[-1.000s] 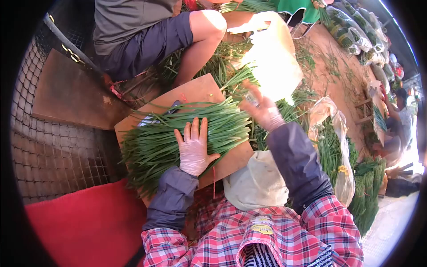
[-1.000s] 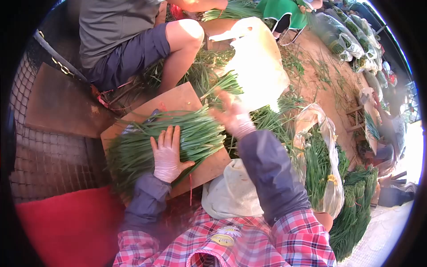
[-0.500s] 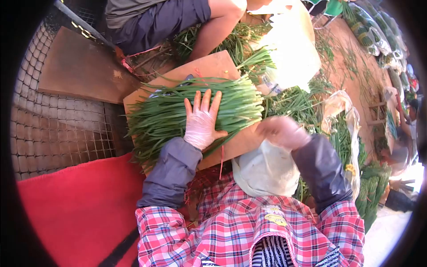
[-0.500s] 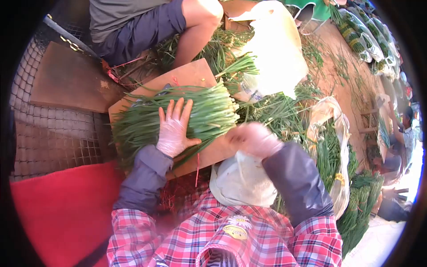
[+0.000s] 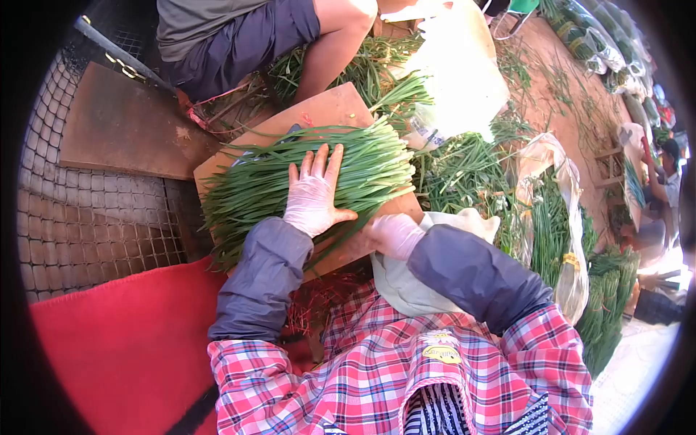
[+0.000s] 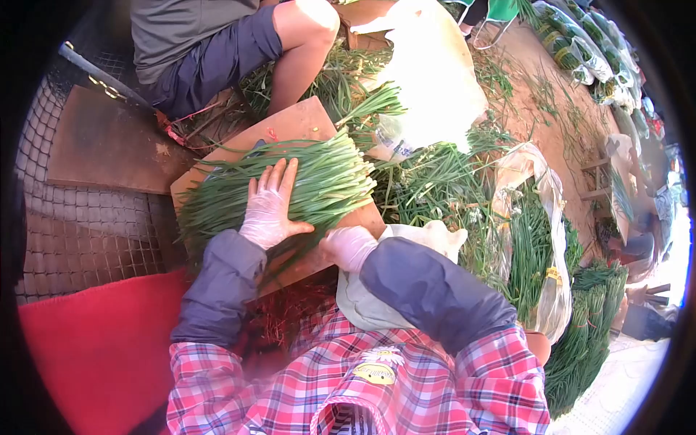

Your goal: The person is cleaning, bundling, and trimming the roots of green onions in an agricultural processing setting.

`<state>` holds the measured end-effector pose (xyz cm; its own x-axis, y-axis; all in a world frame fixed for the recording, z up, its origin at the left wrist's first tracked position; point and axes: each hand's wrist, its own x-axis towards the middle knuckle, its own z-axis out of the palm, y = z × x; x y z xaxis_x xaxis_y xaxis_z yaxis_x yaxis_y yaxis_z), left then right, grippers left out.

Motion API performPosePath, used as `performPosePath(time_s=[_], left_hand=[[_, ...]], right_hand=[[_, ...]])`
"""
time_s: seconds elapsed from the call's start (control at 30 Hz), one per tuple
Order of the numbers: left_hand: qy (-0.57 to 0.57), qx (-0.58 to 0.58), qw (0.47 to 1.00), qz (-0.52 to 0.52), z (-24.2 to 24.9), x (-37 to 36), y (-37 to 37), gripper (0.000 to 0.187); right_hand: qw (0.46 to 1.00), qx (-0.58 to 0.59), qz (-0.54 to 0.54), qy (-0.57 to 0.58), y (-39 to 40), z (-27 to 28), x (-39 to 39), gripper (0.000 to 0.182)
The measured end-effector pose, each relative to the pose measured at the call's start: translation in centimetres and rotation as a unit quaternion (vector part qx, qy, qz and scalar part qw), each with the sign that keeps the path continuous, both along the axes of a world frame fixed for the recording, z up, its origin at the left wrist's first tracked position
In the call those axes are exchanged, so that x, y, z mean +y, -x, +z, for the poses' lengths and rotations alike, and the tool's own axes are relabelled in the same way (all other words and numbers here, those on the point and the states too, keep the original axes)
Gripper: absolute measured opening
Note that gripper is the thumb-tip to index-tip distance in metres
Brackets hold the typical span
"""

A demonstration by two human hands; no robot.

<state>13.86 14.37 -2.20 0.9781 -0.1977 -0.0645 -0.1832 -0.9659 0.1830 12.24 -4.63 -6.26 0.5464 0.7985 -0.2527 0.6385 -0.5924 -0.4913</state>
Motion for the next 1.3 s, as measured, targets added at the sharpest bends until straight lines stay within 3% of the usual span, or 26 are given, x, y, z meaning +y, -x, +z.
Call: performPosePath(time_s=[0.1, 0.13, 0.23, 0.27, 0.3, 0.33, 0.37, 0.4, 0.47, 0.6, 0.67, 0.7, 0.73, 0.83, 0.9, 0.93, 1.03, 1.1, 1.13, 1.23, 1.3], left_hand=[[0.002, 0.034, 0.999, -0.02, 0.8, 0.3, 0.5, 0.132], [-0.001, 0.03, 0.999, -0.023, 0.8, 0.2, 0.9, 0.131], [-0.031, 0.012, 0.999, -0.02, 0.3, -0.7, 2.2, 0.13], [-0.046, 0.003, 0.999, -0.012, -0.2, -1.1, 2.6, 0.128], [-0.061, -0.007, 0.998, -0.004, -0.8, -1.5, 3.0, 0.127], [-0.06, -0.123, 0.991, 0.003, -1.5, -2.0, 2.9, 0.113], [-0.062, -0.121, 0.991, 0.019, -2.1, -2.0, 2.7, 0.11], [-0.063, -0.119, 0.99, 0.036, -2.6, -2.0, 2.3, 0.107], [-0.083, -0.113, 0.989, 0.049, -1.7, -2.4, 1.5, 0.102], [-0.073, -0.086, 0.993, 0.046, -1.4, -2.1, 0.8, 0.1], [-0.064, -0.077, 0.994, 0.046, -1.5, -1.9, 0.5, 0.097], [-0.055, -0.073, 0.995, 0.049, -1.4, -1.7, 0.3, 0.096], [-0.048, -0.073, 0.995, 0.044, -1.6, -1.5, 0.2, 0.095], [-0.024, -0.073, 0.996, 0.036, -1.7, -0.6, 0.0, 0.091], [0.009, -0.07, 0.997, 0.035, -0.9, -0.8, 0.2, 0.088], [0.048, -0.097, 0.994, 0.031, -0.6, -0.8, 0.4, 0.078], [0.022, -0.105, 0.994, -0.002, 1.3, 0.4, 0.6, 0.061], [0.09, -0.11, 0.987, 0.078, 2.6, 2.9, -0.2, 0.027], [0.086, -0.13, 0.982, 0.107, 2.7, 4.4, -0.8, 0.02], [0.032, -0.118, 0.983, 0.138, 0.8, 7.0, -2.7, 0.013], [0.079, -0.101, 0.982, 0.142, -2.0, 7.2, -3.8, 0.012]], right_hand=[[0.957, 0.084, -0.129, -0.245, -1.0, -1.1, -2.4, 0.011], [0.928, 0.168, -0.189, -0.272, -1.1, 0.7, -2.4, 0.012], [0.905, 0.173, -0.18, -0.345, -0.1, -0.8, -1.1, 0.011], [0.926, 0.171, -0.166, -0.293, 0.2, -0.3, -0.2, 0.01], [0.918, 0.151, -0.164, -0.327, 0.5, -0.6, 0.7, 0.01], [0.904, 0.138, -0.192, -0.357, 0.3, -0.2, 1.4, 0.009], [0.887, 0.124, -0.218, -0.388, 0.0, 0.2, 1.8, 0.008], [0.825, 0.218, -0.293, -0.431, -0.5, 0.4, 1.8, 0.007], [0.651, 0.394, -0.424, -0.491, -1.7, 0.7, 1.6, 0.006], [0.784, 0.312, -0.394, -0.365, -2.8, 2.6, 0.9, 0.004], [0.906, -0.009, -0.276, -0.322, -4.1, 3.1, 1.6, 0.007], [0.921, -0.172, -0.202, -0.284, -4.9, 3.5, 2.1, 0.008], [0.939, -0.186, -0.188, -0.221, -5.8, 4.7, 2.9, 0.01], [0.903, -0.342, -0.136, -0.223, -9.1, 3.4, 5.1, 0.01], [0.939, -0.192, -0.193, -0.209, -10.6, -0.9, 4.9, 0.017], [0.938, -0.18, -0.203, -0.217, -10.7, -1.4, 4.6, 0.023], [0.935, -0.162, -0.215, -0.229, -10.2, -1.9, 3.9, 0.03], [0.933, -0.164, -0.224, -0.228, -9.8, -1.9, 3.9, 0.031], [0.932, -0.165, -0.223, -0.233, -9.9, -2.2, 3.8, 0.024], [0.93, -0.166, -0.22, -0.245, -10.1, -2.2, 3.9, 0.017], [0.931, -0.158, -0.224, -0.24, -10.0, -2.5, 4.0, 0.015]])
